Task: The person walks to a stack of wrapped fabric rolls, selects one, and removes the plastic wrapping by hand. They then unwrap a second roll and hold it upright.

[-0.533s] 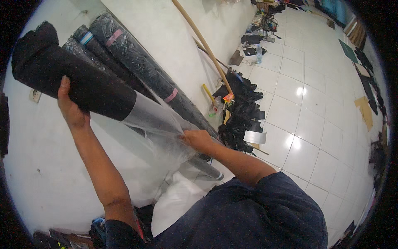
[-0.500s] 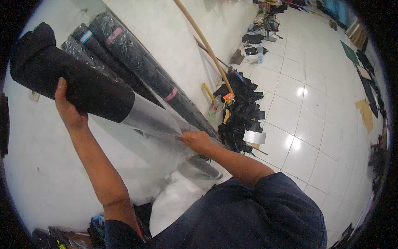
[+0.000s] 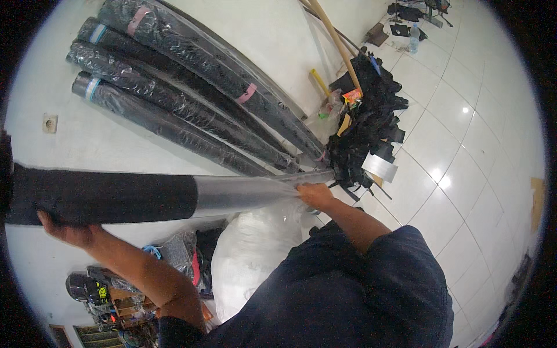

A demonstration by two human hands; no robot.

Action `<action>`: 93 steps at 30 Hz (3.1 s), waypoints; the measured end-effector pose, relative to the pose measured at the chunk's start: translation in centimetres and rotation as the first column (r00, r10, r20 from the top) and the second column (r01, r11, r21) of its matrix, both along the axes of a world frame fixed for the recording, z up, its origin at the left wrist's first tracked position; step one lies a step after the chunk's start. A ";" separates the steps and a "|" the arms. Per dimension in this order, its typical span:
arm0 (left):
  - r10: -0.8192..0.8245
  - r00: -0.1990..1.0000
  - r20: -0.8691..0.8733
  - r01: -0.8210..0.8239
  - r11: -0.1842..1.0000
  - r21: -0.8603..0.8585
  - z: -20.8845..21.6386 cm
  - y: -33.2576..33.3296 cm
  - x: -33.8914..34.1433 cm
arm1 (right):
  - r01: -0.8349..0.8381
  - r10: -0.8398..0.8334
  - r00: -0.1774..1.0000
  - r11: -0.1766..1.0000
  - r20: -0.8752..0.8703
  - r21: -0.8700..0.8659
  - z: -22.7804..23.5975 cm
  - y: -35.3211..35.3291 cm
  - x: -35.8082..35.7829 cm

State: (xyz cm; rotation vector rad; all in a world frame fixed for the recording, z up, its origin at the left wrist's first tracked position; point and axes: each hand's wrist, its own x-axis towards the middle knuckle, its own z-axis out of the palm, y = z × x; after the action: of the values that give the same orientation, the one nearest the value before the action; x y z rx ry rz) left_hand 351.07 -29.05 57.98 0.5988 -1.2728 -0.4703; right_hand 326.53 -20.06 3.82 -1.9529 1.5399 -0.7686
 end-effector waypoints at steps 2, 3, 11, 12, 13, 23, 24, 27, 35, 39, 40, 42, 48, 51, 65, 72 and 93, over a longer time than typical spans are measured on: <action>0.070 0.998 -0.003 -0.070 0.997 0.028 -0.3 1.2 0.1 | -0.080 0.075 0.996 0.983 0.041 0.162 0.8 -0.7 0.4; 0.093 0.994 0.063 -0.093 0.996 -0.005 -0.6 1.7 0.2 | -0.120 0.112 0.993 0.969 0.049 0.214 1.4 -0.6 0.6; 0.291 0.926 0.239 -0.342 0.917 0.207 -12.7 6.9 -0.7 | -0.139 0.001 0.922 0.934 0.388 0.329 9.4 0.1 -1.7; 0.293 0.937 0.192 -0.337 0.905 0.261 -13.4 7.4 -0.2 | -0.080 -0.093 0.879 0.938 0.467 0.338 10.5 -0.2 -1.8; 0.351 0.929 0.119 -0.370 0.876 0.309 -14.0 8.3 0.2 | -0.117 -0.042 0.865 0.952 0.500 0.282 11.6 -0.3 -1.4; 0.269 0.963 -0.009 -0.254 0.919 0.303 -14.7 9.4 3.2 | -0.291 0.326 0.821 0.945 0.469 -0.147 19.6 -3.3 6.7; 0.251 0.968 0.009 -0.242 0.924 0.294 -14.7 9.4 3.3 | -0.311 0.331 0.800 0.942 0.500 -0.125 19.5 -3.4 6.9; 0.260 0.966 0.006 -0.252 0.930 0.267 -14.8 9.2 3.7 | -0.361 0.305 0.754 0.932 0.582 -0.021 19.5 -4.0 7.3; 0.416 0.841 -0.345 -0.332 0.901 0.279 -15.8 7.0 3.0 | -0.336 0.338 0.741 0.935 0.581 -0.116 22.0 -5.7 7.5; 0.641 0.697 -0.320 -0.598 0.767 0.233 -15.0 6.3 0.4 | -0.361 0.401 0.719 0.913 0.568 -0.187 23.0 -6.5 7.9; 0.663 0.687 -0.297 -0.627 0.748 0.217 -14.6 6.2 -0.2 | -0.344 0.410 0.732 0.912 0.545 -0.223 23.1 -6.6 8.0; 0.699 0.666 -0.259 -0.677 0.713 0.184 -13.9 6.3 -1.0 | -0.354 0.413 0.696 0.909 0.587 -0.221 23.3 -6.6 8.0; 0.691 0.683 -0.237 -0.710 0.704 0.008 -12.8 6.5 -0.5 | -0.355 0.356 0.702 0.926 0.616 -0.131 26.0 -6.5 7.4; 0.683 0.691 -0.235 -0.703 0.711 -0.003 -12.9 6.3 0.0 | -0.348 0.474 0.611 0.880 0.634 -0.322 30.6 -7.4 7.7; 0.573 0.818 -0.053 -0.569 0.819 0.068 -12.6 6.4 -2.8 | 0.191 0.705 0.638 0.245 0.310 -0.951 56.5 -8.5 11.0; 0.540 0.835 -0.106 -0.539 0.842 0.039 -12.5 6.4 -2.4 | 0.146 0.688 0.695 0.148 0.208 -0.978 52.6 -7.0 10.0; 0.508 0.840 -0.190 -0.496 0.861 0.107 -12.6 6.3 -1.6 | -0.470 0.606 0.148 0.739 0.782 -0.483 53.7 -14.3 9.4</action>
State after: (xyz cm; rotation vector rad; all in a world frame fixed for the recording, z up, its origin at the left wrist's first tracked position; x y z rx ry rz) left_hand 349.51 -22.73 45.40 0.8743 -0.8532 -0.1209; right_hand 335.92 -34.34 57.53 -1.4318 0.0230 -1.2941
